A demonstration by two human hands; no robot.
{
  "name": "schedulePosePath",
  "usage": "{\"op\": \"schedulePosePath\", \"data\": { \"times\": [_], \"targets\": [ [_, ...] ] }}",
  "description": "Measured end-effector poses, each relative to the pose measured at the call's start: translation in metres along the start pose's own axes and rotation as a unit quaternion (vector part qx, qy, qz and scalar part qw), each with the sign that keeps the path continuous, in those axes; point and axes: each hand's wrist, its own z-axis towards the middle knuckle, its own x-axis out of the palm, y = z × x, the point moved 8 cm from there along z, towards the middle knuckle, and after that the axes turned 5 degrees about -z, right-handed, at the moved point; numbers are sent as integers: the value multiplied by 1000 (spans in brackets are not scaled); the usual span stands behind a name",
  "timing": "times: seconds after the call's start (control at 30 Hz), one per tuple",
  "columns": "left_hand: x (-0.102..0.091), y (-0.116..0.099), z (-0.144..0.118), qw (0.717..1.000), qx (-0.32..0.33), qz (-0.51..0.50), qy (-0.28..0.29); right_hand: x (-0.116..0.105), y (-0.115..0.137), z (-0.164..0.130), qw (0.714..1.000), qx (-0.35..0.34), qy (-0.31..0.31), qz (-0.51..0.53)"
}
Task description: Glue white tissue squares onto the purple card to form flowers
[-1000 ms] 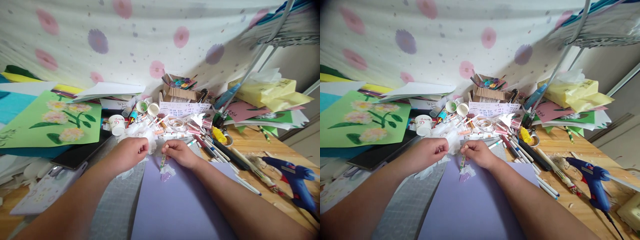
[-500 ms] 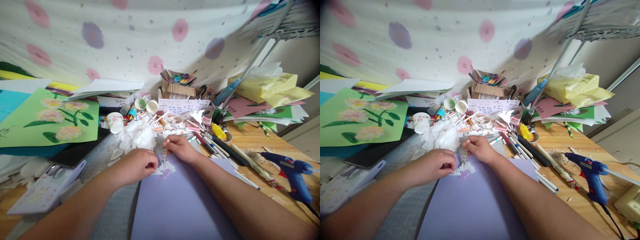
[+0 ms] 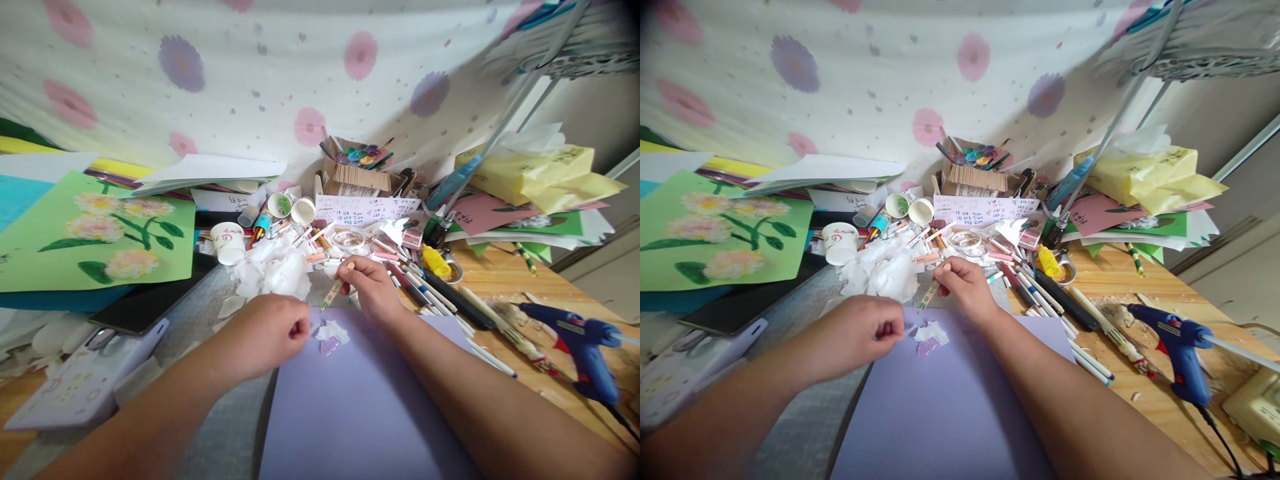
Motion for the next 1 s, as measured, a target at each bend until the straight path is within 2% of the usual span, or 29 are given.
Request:
{"op": "schedulePosePath", "data": {
  "times": [0.07,0.13,0.27,0.43,0.67,1.0],
  "targets": [
    [14,-6,-1,999,16,12,43,7,2,-2,1000,2,27,7],
    [21,-9,0,998,26,22,57,17,3,-4,997,15,72,0],
    [23,-8,1,998,25,32,51,35,0,-9,987,41,148,-42],
    [23,-7,4,998,27,31,44,43,-4,-13,977,34,193,-85],
    [28,-5,7,998,35,23,41,41,-5,-12,968,25,205,-140],
    [27,-7,7,998,44,36,31,34,-5,-7,976,30,187,-107]
  ]
}}
